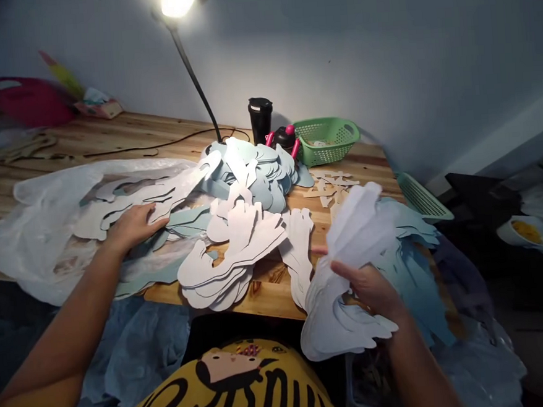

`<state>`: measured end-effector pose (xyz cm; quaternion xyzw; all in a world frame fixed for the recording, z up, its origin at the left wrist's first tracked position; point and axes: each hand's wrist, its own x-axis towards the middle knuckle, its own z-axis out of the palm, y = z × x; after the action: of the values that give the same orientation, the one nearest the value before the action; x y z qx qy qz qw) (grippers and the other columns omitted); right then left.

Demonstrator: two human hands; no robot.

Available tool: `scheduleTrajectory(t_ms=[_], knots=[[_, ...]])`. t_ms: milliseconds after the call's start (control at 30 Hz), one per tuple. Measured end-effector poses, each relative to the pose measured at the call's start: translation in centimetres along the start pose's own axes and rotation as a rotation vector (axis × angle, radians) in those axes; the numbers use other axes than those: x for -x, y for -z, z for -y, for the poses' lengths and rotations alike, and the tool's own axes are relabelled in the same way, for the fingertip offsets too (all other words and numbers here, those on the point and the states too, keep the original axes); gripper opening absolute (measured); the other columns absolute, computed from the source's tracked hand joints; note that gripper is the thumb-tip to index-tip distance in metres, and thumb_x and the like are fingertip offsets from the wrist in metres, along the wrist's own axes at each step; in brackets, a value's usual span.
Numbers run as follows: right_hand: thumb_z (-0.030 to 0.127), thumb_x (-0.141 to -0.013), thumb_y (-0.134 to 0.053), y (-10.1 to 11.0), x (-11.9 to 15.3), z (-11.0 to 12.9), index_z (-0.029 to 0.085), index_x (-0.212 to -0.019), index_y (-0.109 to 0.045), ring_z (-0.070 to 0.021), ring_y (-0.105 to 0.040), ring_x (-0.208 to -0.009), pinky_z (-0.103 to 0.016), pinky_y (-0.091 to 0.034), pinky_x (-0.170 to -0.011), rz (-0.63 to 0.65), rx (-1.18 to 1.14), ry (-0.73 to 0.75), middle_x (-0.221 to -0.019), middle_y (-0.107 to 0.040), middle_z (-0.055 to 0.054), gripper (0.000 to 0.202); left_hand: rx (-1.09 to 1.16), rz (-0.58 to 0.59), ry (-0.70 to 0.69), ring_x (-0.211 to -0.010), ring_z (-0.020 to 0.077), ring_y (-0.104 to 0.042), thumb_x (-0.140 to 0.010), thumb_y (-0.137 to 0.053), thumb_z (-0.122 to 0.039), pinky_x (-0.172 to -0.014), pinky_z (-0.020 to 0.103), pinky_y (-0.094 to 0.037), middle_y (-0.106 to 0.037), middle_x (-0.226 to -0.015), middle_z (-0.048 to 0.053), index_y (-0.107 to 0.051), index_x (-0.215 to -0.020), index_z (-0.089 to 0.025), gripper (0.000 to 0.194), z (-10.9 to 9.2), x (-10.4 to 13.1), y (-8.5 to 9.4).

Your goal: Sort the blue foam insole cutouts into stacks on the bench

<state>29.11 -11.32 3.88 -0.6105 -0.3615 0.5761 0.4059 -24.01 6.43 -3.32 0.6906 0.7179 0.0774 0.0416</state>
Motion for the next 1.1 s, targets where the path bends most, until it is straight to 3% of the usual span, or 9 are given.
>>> scheduleTrajectory(t_ms=[133, 233, 367, 500, 667, 800, 933, 1033, 1100], knots=[[0.036, -0.060, -0.095, -0.3, -4.5, -2.0, 0.017, -0.091, -0.078, -0.0251, -0.073, -0.072, -0.032, -0.060, -0.059, 0.178, 0.108, -0.130, -0.079, -0.076, -0.008, 0.040, 0.066, -0.017, -0.098, -0.109, 0.0261, -0.056, -0.087, -0.056, -0.046, -0.104, 0.038, -0.043, -0.062, -0.106, 0.008, -0.062, -0.103, -0.018, 0.033, 0.9, 0.2, -0.8], [0.036, -0.057, -0.096, 1.0, -7.1, -3.1, 0.018, -0.101, -0.077, -0.0269, -0.075, -0.079, -0.034, -0.062, -0.066, 0.078, 0.209, -0.068, -0.085, -0.078, -0.010, 0.051, 0.079, -0.026, -0.111, -0.105, 0.0287, -0.060, -0.078, -0.060, -0.048, -0.097, 0.036, -0.045, -0.064, -0.101, 0.011, -0.062, -0.092, -0.019, 0.033, 1.1, 0.0, -0.6], [0.046, -0.065, -0.089, 1.8, -7.4, -2.9, 0.021, -0.106, -0.078, -0.0313, -0.075, -0.091, -0.039, -0.061, -0.077, -0.187, 0.504, 0.198, -0.095, -0.079, -0.011, 0.050, 0.155, -0.055, 0.057, -0.093, 0.0276, -0.063, -0.066, -0.066, -0.048, -0.081, 0.032, -0.047, -0.068, -0.097, 0.010, -0.061, -0.093, -0.020, 0.039, 1.5, 0.4, 0.7], [0.054, -0.073, -0.080, -1.0, -4.9, -2.1, 0.025, -0.109, -0.080, -0.0297, -0.074, -0.084, -0.040, -0.060, -0.076, -0.159, 0.586, 0.340, -0.091, -0.079, -0.009, 0.047, 0.323, -0.218, 0.193, -0.077, 0.0226, -0.061, -0.071, -0.061, -0.047, -0.072, 0.030, -0.045, -0.063, -0.078, 0.004, -0.065, -0.101, -0.017, 0.042, 0.4, 2.2, 3.6], [0.052, -0.078, -0.077, -6.4, -2.2, -2.0, 0.027, -0.112, -0.079, -0.0288, -0.073, -0.086, -0.036, -0.058, -0.069, 0.001, 0.491, 0.387, -0.097, -0.079, -0.009, 0.042, 0.516, -0.082, -0.162, -0.104, 0.0283, -0.063, -0.083, -0.060, -0.050, -0.090, 0.036, -0.052, -0.068, -0.114, 0.010, -0.052, -0.143, -0.017, 0.069, -5.6, 7.3, 6.4], [0.047, -0.086, -0.072, -10.4, -1.5, -2.1, 0.030, -0.117, -0.077, -0.0270, -0.071, -0.088, -0.033, -0.056, -0.065, 0.040, 0.420, 0.465, -0.103, -0.077, -0.008, 0.036, 0.413, 0.024, -0.435, -0.103, 0.0301, -0.063, -0.084, -0.058, -0.027, -0.096, 0.044, -0.052, -0.067, -0.112, 0.014, -0.040, -0.155, -0.019, 0.073, -12.5, 12.0, 4.1], [0.040, -0.089, -0.070, -13.4, -0.9, -2.1, 0.030, -0.123, -0.073, -0.0242, -0.068, -0.084, -0.031, -0.054, -0.059, -0.028, 0.362, 0.603, -0.111, -0.073, -0.009, 0.036, 0.338, 0.034, -0.570, -0.109, 0.0345, -0.063, -0.082, -0.070, -0.035, -0.094, 0.048, -0.055, -0.065, -0.117, 0.019, -0.046, -0.150, -0.020, 0.073, -16.9, 15.0, 0.2], [0.038, -0.090, -0.069, -14.2, -0.5, -2.4, 0.030, -0.121, -0.073, -0.0218, -0.066, -0.078, -0.031, -0.055, -0.061, -0.009, 0.381, 0.642, -0.109, -0.071, -0.009, 0.032, 0.423, 0.058, -0.627, -0.121, 0.0333, -0.060, -0.085, -0.072, -0.051, -0.100, 0.046, -0.055, -0.058, -0.134, 0.020, -0.051, -0.144, -0.020, 0.071, -16.4, 15.2, -1.0], [0.038, -0.090, -0.070, -14.1, -0.1, -2.9, 0.030, -0.117, -0.075, -0.0221, -0.066, -0.079, -0.032, -0.057, -0.067, 0.032, 0.394, 0.639, -0.107, -0.071, -0.008, 0.028, 0.443, -0.018, -0.504, -0.125, 0.0307, -0.058, -0.094, -0.061, -0.051, -0.106, 0.045, -0.052, -0.057, -0.137, 0.018, -0.054, -0.141, -0.020, 0.057, -13.9, 13.7, -0.5]])
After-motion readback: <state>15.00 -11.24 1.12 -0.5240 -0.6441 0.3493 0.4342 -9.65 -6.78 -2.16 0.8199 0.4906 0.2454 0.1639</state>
